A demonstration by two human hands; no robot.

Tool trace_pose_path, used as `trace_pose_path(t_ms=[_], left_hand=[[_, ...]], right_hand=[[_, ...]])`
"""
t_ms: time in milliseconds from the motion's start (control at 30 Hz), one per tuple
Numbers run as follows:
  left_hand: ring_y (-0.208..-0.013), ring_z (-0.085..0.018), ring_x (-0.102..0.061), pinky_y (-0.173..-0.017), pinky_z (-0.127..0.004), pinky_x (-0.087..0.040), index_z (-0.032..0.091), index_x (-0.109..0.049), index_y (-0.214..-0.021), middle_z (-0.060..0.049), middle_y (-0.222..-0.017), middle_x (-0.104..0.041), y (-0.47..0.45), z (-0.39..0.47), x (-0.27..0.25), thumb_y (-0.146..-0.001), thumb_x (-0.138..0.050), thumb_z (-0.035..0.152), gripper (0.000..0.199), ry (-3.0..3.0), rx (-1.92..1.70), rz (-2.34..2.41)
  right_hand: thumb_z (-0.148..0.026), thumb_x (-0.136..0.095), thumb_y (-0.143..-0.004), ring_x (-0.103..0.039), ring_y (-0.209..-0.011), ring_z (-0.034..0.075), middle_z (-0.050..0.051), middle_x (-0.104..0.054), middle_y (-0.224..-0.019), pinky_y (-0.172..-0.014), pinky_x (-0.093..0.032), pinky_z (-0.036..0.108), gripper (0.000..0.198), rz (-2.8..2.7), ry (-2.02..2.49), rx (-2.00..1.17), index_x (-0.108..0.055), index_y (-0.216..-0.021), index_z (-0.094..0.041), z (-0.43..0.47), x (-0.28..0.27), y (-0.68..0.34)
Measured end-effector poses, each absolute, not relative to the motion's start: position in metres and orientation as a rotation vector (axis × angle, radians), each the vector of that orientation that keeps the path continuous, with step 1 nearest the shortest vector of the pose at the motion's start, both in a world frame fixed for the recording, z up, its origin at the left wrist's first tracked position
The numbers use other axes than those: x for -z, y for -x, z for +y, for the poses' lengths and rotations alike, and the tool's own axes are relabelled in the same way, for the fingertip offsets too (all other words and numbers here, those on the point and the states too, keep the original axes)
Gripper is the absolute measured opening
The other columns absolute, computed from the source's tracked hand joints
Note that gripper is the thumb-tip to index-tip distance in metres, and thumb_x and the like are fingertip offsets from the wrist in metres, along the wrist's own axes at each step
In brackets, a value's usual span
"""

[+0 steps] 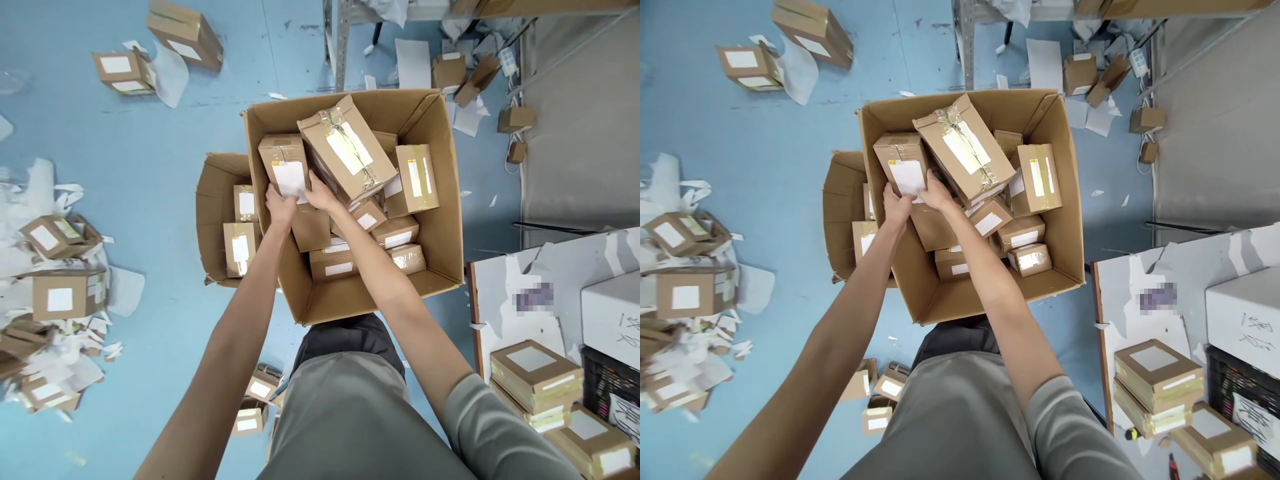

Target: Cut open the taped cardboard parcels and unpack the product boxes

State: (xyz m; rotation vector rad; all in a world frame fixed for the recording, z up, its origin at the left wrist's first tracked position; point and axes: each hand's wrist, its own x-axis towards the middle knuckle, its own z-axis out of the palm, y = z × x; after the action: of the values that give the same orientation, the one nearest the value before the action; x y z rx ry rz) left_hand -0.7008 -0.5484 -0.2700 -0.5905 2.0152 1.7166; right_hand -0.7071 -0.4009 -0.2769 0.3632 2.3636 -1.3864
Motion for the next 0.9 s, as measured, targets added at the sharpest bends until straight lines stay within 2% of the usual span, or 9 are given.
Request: trace_pose_path(t_ms=[100, 233, 367, 433, 500, 633, 733, 900], left_hand=[[-0.185, -0.034, -0.018, -0.151, -0.042, -0.016, 0.013, -0.045, -0.176, -0.017, -0.19, -0.041, 0.687, -0.546, 0.26, -0.088, -0.085, 0.013, 0.097, 0.629, -1.624, 2.241], [-0.185, -0.031, -0.022, -0.151, -0.041, -0.015, 0.025, -0.038, -0.183, -0.012, -0.19, -0.039, 0.629, -0.546, 0.213, -0.101, -0.076, 0.018, 0.091, 0.517, -1.627, 2.297], [-0.181, -0.032, -0.033, -0.149, -0.04, -0.026, 0.029, -0.039, -0.182, -0.013, -0.188, -0.038, 0.547, -0.546, 0.145, -0.11, -0.074, 0.032, 0.08, 0.313, -1.68, 2.364], [-0.177, -0.033, -0.04, -0.145, -0.039, -0.037, 0.029, -0.04, -0.182, -0.015, -0.185, -0.039, 0.506, -0.541, 0.113, -0.113, -0.071, 0.039, 0.077, 0.194, -1.722, 2.35], [-0.174, -0.034, -0.045, -0.143, -0.039, -0.041, 0.031, -0.042, -0.182, -0.016, -0.182, -0.041, 0.468, -0.532, 0.087, -0.114, -0.071, 0.046, 0.076, 0.06, -1.716, 2.326], [-0.173, -0.038, -0.046, -0.146, -0.044, -0.037, 0.035, -0.042, -0.184, -0.017, -0.177, -0.045, 0.407, -0.503, 0.053, -0.115, -0.068, 0.055, 0.076, -0.29, -1.605, 2.259], [-0.173, -0.038, -0.045, -0.147, -0.049, -0.034, 0.034, -0.041, -0.185, -0.019, -0.174, -0.048, 0.368, -0.469, 0.037, -0.117, -0.061, 0.057, 0.075, -0.557, -1.504, 2.124], [-0.168, -0.036, -0.052, -0.142, -0.047, -0.044, 0.033, -0.05, -0.182, -0.018, -0.169, -0.056, 0.287, -0.403, 0.016, -0.118, -0.058, 0.059, 0.07, -0.912, -1.433, 1.813]], right_hand=[[-0.023, -0.075, -0.104, -0.053, -0.173, 0.028, 0.01, -0.063, -0.179, -0.15, -0.033, 0.053, 0.081, 2.312, -0.415, 1.603, -0.048, -0.18, -0.015, -0.401, 0.281, 0.698], [-0.042, -0.074, -0.109, -0.046, -0.177, 0.03, 0.009, -0.063, -0.179, -0.152, -0.029, 0.054, 0.079, 2.383, -0.455, 1.699, -0.051, -0.181, -0.02, -0.392, 0.243, 0.649], [-0.053, -0.067, -0.114, -0.044, -0.178, 0.028, 0.008, -0.058, -0.183, -0.151, -0.03, 0.05, 0.076, 2.494, -0.443, 1.752, -0.05, -0.183, -0.025, -0.385, 0.176, 0.569], [-0.053, -0.068, -0.113, -0.046, -0.177, 0.03, 0.009, -0.056, -0.185, -0.15, -0.034, 0.051, 0.077, 2.533, -0.498, 1.765, -0.05, -0.182, -0.026, -0.38, 0.144, 0.521], [-0.053, -0.073, -0.109, -0.049, -0.175, 0.033, 0.01, -0.055, -0.185, -0.148, -0.038, 0.053, 0.081, 2.594, -0.66, 1.734, -0.051, -0.182, -0.025, -0.372, 0.118, 0.468], [-0.052, -0.079, -0.103, -0.054, -0.171, 0.038, 0.012, -0.058, -0.183, -0.145, -0.043, 0.059, 0.089, 2.701, -1.14, 1.621, -0.05, -0.183, -0.027, -0.356, 0.075, 0.358], [-0.054, -0.076, -0.104, -0.055, -0.169, 0.041, 0.014, -0.059, -0.181, -0.142, -0.045, 0.063, 0.088, 2.716, -1.568, 1.512, -0.049, -0.184, -0.028, -0.348, 0.05, 0.28], [-0.054, -0.065, -0.109, -0.05, -0.172, 0.042, 0.014, -0.052, -0.186, -0.142, -0.042, 0.07, 0.088, 2.793, -2.163, 1.16, -0.036, -0.189, -0.032, -0.333, 0.012, 0.163]])
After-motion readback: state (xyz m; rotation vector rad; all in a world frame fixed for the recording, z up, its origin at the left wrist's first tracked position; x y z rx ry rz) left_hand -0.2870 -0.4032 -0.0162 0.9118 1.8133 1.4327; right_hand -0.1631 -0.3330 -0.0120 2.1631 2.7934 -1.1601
